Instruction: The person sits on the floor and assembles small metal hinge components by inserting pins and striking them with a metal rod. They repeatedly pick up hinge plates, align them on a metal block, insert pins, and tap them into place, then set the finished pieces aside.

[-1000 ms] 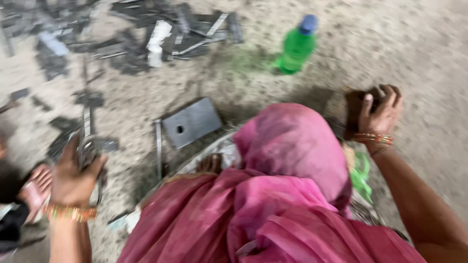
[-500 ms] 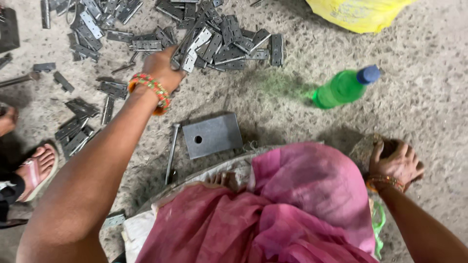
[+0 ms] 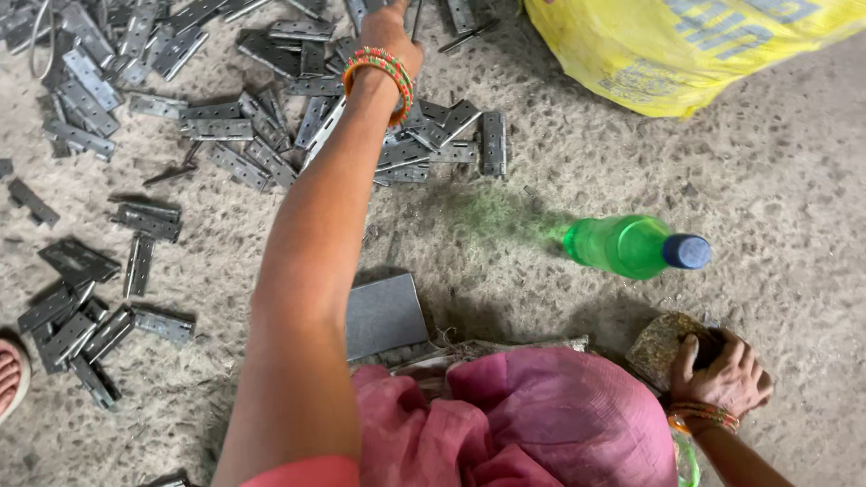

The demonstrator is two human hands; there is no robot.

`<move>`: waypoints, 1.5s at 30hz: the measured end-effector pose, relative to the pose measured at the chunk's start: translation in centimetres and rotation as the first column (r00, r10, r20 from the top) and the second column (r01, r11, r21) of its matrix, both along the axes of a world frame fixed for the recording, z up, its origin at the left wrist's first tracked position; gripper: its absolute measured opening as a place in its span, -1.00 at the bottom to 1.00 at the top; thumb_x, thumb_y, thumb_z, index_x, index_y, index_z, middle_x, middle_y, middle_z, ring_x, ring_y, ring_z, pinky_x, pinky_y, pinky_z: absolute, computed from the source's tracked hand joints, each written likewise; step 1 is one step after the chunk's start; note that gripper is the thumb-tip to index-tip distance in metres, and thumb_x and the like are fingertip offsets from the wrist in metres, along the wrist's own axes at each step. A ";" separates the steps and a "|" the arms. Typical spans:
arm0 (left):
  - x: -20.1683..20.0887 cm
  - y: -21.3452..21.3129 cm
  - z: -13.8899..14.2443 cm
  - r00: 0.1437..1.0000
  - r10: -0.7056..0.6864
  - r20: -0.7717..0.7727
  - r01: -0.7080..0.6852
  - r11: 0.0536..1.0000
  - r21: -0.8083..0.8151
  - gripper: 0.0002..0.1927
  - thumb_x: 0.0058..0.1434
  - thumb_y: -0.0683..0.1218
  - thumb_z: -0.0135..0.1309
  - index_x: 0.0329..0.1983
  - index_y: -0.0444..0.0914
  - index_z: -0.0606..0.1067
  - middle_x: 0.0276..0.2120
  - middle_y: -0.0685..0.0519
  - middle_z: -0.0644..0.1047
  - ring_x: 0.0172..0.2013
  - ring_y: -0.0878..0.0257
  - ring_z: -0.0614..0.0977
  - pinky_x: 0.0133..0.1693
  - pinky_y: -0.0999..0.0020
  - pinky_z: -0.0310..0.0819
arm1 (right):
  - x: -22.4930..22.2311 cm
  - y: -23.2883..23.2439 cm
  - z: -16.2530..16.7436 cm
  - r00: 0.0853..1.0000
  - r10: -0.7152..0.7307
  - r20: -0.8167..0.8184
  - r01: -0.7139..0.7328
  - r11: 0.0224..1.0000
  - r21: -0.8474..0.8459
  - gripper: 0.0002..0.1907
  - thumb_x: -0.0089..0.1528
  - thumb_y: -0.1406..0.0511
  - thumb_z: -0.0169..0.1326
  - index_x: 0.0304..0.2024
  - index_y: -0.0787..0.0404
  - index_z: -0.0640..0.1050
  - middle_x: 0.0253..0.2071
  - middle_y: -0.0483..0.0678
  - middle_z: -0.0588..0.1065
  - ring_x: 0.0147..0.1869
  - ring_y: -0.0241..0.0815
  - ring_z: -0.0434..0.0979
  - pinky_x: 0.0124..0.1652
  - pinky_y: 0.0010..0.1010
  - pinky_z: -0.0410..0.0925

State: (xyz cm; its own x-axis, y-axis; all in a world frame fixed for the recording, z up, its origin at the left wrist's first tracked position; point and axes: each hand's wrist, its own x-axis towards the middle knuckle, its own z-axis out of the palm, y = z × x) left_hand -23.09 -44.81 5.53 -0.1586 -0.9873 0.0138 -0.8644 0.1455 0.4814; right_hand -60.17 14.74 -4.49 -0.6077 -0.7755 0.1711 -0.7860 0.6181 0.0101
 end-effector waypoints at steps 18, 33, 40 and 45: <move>19.7 28.2 -0.2 0.992 -0.022 0.127 -0.026 0.932 0.363 -0.23 0.28 0.02 0.09 0.55 0.17 0.12 -0.08 -0.28 0.62 -0.22 -0.19 0.71 -0.11 0.00 0.63 | -0.7 -1.1 -1.0 0.999 -0.046 -0.004 0.046 0.999 0.022 -0.36 0.43 -0.19 -0.03 0.05 0.25 0.52 0.09 0.21 0.53 0.30 0.18 0.45 0.34 0.13 0.05; 22.0 33.3 3.0 0.999 -0.018 -0.049 0.023 0.992 0.122 -0.23 0.29 -0.10 0.09 0.54 -0.12 0.10 -0.52 0.02 0.59 -0.72 0.23 0.53 -0.64 0.29 0.53 | -1.4 0.5 -3.1 0.999 -0.018 -0.037 0.017 1.000 -0.017 -0.44 0.41 -0.10 -0.07 0.05 0.25 0.52 0.10 0.17 0.54 0.16 0.15 0.45 0.35 0.04 0.11; 11.4 6.1 -0.2 0.985 0.169 0.032 -0.170 0.984 0.053 -0.35 0.26 -0.10 0.18 0.43 -0.02 0.32 -0.04 -0.32 0.59 -0.02 -0.24 0.62 0.00 -0.05 0.52 | 0.3 -0.2 -0.4 0.999 -0.043 -0.006 0.043 0.999 -0.029 -0.46 0.45 -0.11 -0.04 0.10 0.20 0.52 0.10 0.13 0.55 0.21 0.16 0.46 0.38 0.07 0.12; 5.0 1.1 -1.3 0.958 0.286 -0.001 -0.283 0.950 0.134 -0.32 0.20 -0.20 0.09 0.41 -0.01 0.31 0.03 -0.29 0.56 0.03 -0.19 0.62 0.02 0.03 0.56 | 0.5 -0.5 0.5 1.000 0.013 -0.017 -0.014 0.999 -0.045 -0.46 0.48 -0.12 -0.05 0.10 0.20 0.51 0.10 0.11 0.54 0.22 0.12 0.46 0.40 0.05 0.11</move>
